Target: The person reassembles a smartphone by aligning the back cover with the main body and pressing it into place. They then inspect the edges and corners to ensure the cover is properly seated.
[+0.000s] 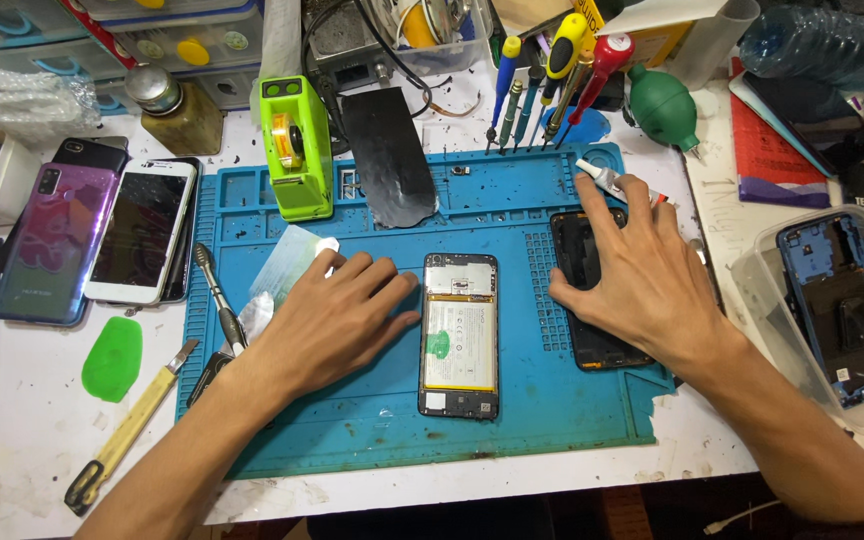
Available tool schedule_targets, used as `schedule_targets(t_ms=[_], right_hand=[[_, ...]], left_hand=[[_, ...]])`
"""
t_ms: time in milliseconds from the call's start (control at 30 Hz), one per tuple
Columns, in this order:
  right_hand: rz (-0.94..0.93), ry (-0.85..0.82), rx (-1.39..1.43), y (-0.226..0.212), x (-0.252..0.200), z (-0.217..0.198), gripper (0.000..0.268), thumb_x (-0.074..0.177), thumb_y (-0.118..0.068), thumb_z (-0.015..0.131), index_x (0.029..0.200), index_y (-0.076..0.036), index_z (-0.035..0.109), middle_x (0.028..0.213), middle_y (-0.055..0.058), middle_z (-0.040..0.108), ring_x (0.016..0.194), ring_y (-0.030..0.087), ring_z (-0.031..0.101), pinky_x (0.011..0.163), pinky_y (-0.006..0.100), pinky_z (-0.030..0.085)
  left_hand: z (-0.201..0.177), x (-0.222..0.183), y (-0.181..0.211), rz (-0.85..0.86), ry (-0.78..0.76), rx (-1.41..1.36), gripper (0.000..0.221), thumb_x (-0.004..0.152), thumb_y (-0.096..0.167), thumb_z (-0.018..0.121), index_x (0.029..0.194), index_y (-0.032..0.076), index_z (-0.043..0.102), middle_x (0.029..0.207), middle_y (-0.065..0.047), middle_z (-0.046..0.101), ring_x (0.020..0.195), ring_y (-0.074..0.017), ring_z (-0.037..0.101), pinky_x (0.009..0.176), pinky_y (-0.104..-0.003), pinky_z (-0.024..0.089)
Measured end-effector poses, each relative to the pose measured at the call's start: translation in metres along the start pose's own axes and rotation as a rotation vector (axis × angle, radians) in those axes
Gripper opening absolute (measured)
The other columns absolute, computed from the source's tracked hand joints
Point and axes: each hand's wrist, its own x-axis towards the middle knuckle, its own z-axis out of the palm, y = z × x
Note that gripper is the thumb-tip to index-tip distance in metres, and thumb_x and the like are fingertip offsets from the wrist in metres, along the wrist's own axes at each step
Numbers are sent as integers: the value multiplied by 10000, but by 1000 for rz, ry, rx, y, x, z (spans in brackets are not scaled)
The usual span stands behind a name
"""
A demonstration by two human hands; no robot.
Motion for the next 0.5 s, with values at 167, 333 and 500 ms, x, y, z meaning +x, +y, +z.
schedule_targets(t_ms=[167, 333, 500], right_hand=[[18, -31, 6, -3, 1, -1, 1002, 810, -567, 690, 1659, -184, 319, 1550, 194, 365, 1252, 499, 490, 839, 699, 567], [15, -21, -4, -4, 2, -2, 990, 801, -564, 688, 1647, -177, 348, 1540, 203, 393, 1254, 506, 498, 825, 715, 565], [20, -64, 3, -5, 2, -6, 971, 841, -565, 663, 1660, -170, 321, 1567, 213, 369, 1294, 499, 469, 821, 718, 572]], left_hand=[[3, 0, 0, 1, -5, 7, 345, 1065, 404, 611, 1269, 126, 599, 1042, -82, 624, 901, -292, 597, 795, -465, 461], [6, -1, -2, 4, -32, 1, 385, 1061, 401, 605, 1325, 121, 587, 1107, -97, 635, 949, -294, 610, 813, -479, 472], [6, -2, -3, 9, -17, 1, 331, 1059, 379, 623, 1266, 122, 608, 1098, -89, 620, 934, -294, 602, 797, -463, 464]])
